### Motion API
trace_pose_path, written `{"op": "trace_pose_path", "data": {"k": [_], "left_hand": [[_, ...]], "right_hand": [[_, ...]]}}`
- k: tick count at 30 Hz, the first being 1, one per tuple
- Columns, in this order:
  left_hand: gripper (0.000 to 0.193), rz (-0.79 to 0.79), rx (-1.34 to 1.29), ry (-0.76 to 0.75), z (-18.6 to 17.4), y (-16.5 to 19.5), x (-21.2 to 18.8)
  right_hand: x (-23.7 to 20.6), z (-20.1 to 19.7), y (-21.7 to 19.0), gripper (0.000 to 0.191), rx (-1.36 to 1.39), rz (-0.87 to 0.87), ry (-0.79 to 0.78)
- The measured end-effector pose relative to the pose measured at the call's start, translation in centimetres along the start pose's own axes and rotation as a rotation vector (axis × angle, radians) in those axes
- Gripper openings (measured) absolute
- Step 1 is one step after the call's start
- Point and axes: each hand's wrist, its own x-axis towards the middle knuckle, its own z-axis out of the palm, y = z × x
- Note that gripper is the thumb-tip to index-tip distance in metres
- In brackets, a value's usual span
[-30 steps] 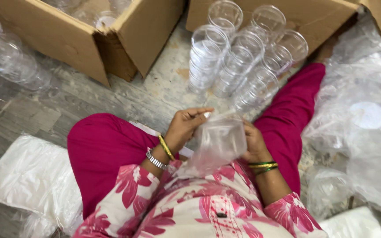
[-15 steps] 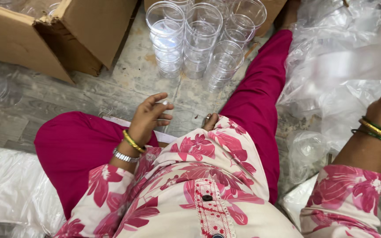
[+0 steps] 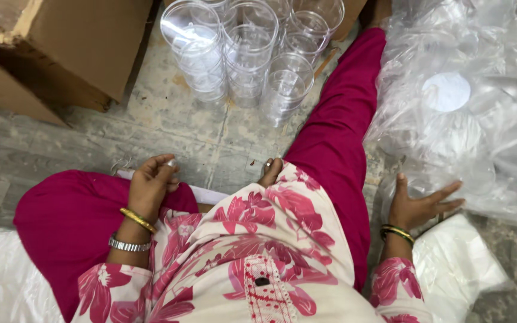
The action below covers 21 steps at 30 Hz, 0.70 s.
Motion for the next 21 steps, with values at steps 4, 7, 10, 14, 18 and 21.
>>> {"op": "trace_pose_path", "data": {"k": [4,7,10,14,18,21], "left_hand": [[0.034,0.018,0.022,-0.036,1.1,-1.3,1.4],[0.033,0.033,0.083,-0.042,1.8,-1.8,1.7],[0.033,0.032,0.129,-0.022,2.1,-1.9,2.0],[0.033,-0.034,0.164,0.006,2.4,-1.7,2.3],[0.033,-0.036,0.176,0.011,2.4,-1.3,2.2],[0.033,-0.032,0.175,0.005,2.3,-1.0,2.2]], "right_hand": [[2.9,5.4,1.3,0.151,0.087,-0.095,0.093],[5.8,9.2,-0.1,0.152,-0.021,-0.057,0.165],[8.4,11.8,-3.0,0.152,-0.133,-0.023,0.169],[12.5,14.5,-6.7,0.154,0.022,0.166,0.058],[17.6,17.1,-8.2,0.154,0.060,0.233,-0.014],[20.3,17.4,-8.1,0.152,0.305,0.043,-0.018]]}}
